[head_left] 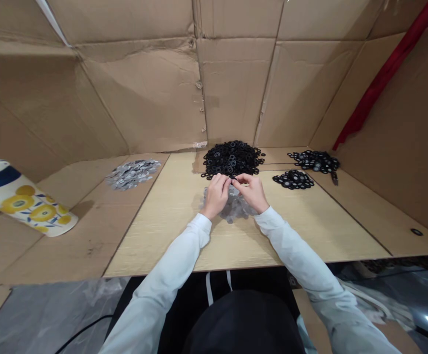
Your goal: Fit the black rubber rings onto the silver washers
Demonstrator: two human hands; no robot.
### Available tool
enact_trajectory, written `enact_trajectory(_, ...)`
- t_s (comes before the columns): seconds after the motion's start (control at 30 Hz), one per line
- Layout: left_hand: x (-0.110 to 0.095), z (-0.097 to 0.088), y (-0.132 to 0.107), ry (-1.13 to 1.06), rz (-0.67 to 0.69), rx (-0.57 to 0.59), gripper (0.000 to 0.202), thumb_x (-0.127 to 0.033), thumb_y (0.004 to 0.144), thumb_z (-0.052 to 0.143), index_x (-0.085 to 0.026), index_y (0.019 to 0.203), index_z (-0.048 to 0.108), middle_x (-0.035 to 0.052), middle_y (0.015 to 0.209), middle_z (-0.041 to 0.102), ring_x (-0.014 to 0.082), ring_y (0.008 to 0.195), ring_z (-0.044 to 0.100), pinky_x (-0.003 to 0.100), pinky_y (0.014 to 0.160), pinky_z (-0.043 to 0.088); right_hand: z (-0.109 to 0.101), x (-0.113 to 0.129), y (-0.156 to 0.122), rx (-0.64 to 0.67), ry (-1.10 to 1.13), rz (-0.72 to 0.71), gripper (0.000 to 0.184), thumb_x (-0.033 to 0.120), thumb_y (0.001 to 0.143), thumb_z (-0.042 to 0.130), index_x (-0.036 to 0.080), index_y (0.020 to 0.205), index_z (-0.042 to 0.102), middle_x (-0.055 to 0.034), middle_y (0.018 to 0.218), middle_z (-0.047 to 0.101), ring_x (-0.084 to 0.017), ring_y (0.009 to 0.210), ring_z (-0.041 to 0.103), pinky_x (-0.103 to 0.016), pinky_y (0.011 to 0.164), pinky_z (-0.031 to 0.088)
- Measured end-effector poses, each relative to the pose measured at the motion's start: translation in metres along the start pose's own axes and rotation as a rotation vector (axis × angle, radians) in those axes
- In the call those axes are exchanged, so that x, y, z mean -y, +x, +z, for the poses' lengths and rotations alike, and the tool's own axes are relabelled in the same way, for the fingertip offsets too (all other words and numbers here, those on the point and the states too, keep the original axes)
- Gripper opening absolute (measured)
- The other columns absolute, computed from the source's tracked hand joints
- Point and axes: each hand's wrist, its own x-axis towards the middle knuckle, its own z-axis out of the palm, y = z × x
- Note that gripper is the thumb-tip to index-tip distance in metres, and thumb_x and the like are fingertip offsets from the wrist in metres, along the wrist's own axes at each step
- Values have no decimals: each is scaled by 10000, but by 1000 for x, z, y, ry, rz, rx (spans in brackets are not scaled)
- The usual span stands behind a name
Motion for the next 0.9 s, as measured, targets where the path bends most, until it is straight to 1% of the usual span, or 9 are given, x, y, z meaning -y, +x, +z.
enact_trajectory(0.17,2,2,-1,11,0,-19,266,-329,907,329,-201,771,518,54,796,518,180,814,472,318,758,386,1,1,0,-18,-3,8,225,380,695,575,163,690,635,-39,672,623,-159,642,554,-275,561,467)
enact_trajectory(0.23,1,2,0,-32,-29,-9,264,-332,904,340,-199,757,514,46,778,516,172,803,476,308,749,390,0,0,1,16,43,9,244,402,694,580,163,700,631,-31,675,611,-148,626,538,-261,531,460)
enact_trajectory(0.43,-5,-1,6,-249,-159,60,275,-361,894,363,-186,719,483,11,722,497,133,740,477,251,682,391,-6,5,3,148,337,77,316,474,625,659,167,670,601,11,636,549,-99,554,480,-234,493,443)
enact_trajectory(0.5,-8,0,5,-305,-203,39,285,-373,896,347,-186,711,456,4,705,486,127,713,470,242,663,385,-7,8,3,162,462,143,364,526,623,648,167,664,600,2,636,557,-113,591,508,-237,504,448)
enact_trajectory(0.6,-12,1,3,-334,-254,-38,298,-391,897,341,-188,696,425,-2,681,470,123,674,455,239,636,372,-7,12,3,163,575,248,449,611,669,561,165,679,611,-31,672,594,-133,639,545,-248,518,457)
enact_trajectory(0.67,-14,2,1,-308,-275,-85,304,-396,896,343,-189,686,417,-2,675,470,123,667,452,240,633,369,-7,12,2,163,565,267,450,611,662,570,164,683,621,-37,674,602,-136,646,552,-248,524,458)
enact_trajectory(0.73,-14,4,0,-273,-277,-107,306,-390,899,339,-190,680,414,1,681,476,125,678,457,240,639,368,-7,11,2,153,523,244,395,556,614,649,167,680,627,-25,661,598,-132,639,545,-243,526,455)
enact_trajectory(0.8,-14,4,-1,-253,-262,-97,301,-380,901,335,-190,682,417,6,694,485,128,696,466,241,646,365,-6,9,2,128,482,213,345,488,566,709,170,672,630,-10,645,590,-124,619,530,-240,520,452)
enact_trajectory(0.9,-13,4,-1,-241,-243,-69,279,-363,896,349,-190,698,442,12,716,498,132,719,477,245,658,365,-5,6,2,91,436,196,312,458,562,710,170,648,627,-2,621,583,-119,589,513,-244,508,447)
